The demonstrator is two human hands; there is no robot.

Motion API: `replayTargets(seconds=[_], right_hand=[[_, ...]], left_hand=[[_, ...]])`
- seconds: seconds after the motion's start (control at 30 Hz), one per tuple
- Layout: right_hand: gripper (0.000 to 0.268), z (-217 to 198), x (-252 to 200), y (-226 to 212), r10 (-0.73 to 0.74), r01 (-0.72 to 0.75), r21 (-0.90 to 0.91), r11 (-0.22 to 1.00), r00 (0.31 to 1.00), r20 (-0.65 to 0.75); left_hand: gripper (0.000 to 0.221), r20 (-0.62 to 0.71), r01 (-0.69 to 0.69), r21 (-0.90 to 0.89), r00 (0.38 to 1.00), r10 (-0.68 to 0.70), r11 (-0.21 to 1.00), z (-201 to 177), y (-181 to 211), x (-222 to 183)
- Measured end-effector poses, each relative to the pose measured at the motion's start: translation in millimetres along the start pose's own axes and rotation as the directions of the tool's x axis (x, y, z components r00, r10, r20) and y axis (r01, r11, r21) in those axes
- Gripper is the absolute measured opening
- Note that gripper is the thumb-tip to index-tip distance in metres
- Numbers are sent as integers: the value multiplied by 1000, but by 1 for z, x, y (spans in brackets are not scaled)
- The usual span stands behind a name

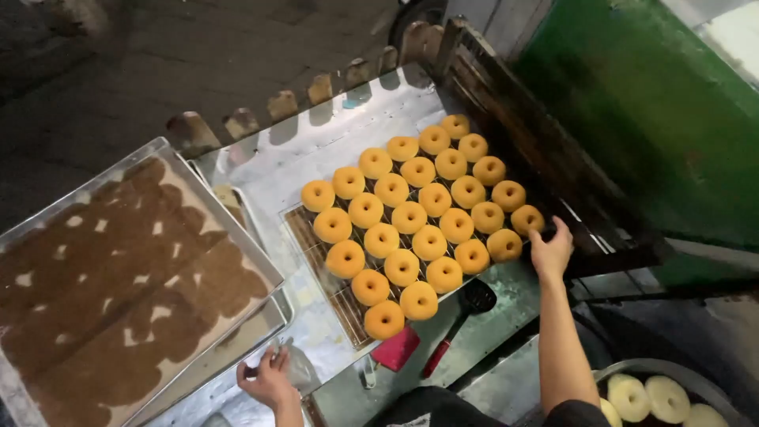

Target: Organizing fried donuts on trays and flipping a new batch of donuts in a large frying pan using sticks.

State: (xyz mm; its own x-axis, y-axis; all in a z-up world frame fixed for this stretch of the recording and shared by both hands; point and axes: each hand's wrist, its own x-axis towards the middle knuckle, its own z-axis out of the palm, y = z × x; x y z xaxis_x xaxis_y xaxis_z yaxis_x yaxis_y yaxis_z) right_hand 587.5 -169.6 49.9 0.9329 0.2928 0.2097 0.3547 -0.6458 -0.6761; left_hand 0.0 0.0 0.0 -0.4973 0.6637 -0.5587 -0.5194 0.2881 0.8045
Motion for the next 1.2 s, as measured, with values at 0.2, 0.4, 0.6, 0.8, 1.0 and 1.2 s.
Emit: replayTargets(seconds=[0.2,0.4,0.6,0.8,1.0,1.2], right_hand=[[91,36,49,-7,11,63,-267,962,964,266],[99,56,59,-9,176,-39,-377,925,925,337],[56,86,88,92,-389,374,-431,822,920,55],[65,91,13,1,-407,466,152,872,861,-304],[76,158,-166,-177,-421,241,549,800,878,228],[67,184,-301,-358,-892,461,765,451,261,369]], left_hand=[[68,89,-181,40,980,177,983,-39,-58,5],[34,283,-439,256,886,368,861,-25,4,-36],[27,467,-809,400,584,665,430,-21,45,-17],[40,697,-886,459,318,643,-60,22,102,0],[29,797,-860,504,427,428,-80,45,47,67],[5,795,-876,471,372,480,-100,23,42,63]])
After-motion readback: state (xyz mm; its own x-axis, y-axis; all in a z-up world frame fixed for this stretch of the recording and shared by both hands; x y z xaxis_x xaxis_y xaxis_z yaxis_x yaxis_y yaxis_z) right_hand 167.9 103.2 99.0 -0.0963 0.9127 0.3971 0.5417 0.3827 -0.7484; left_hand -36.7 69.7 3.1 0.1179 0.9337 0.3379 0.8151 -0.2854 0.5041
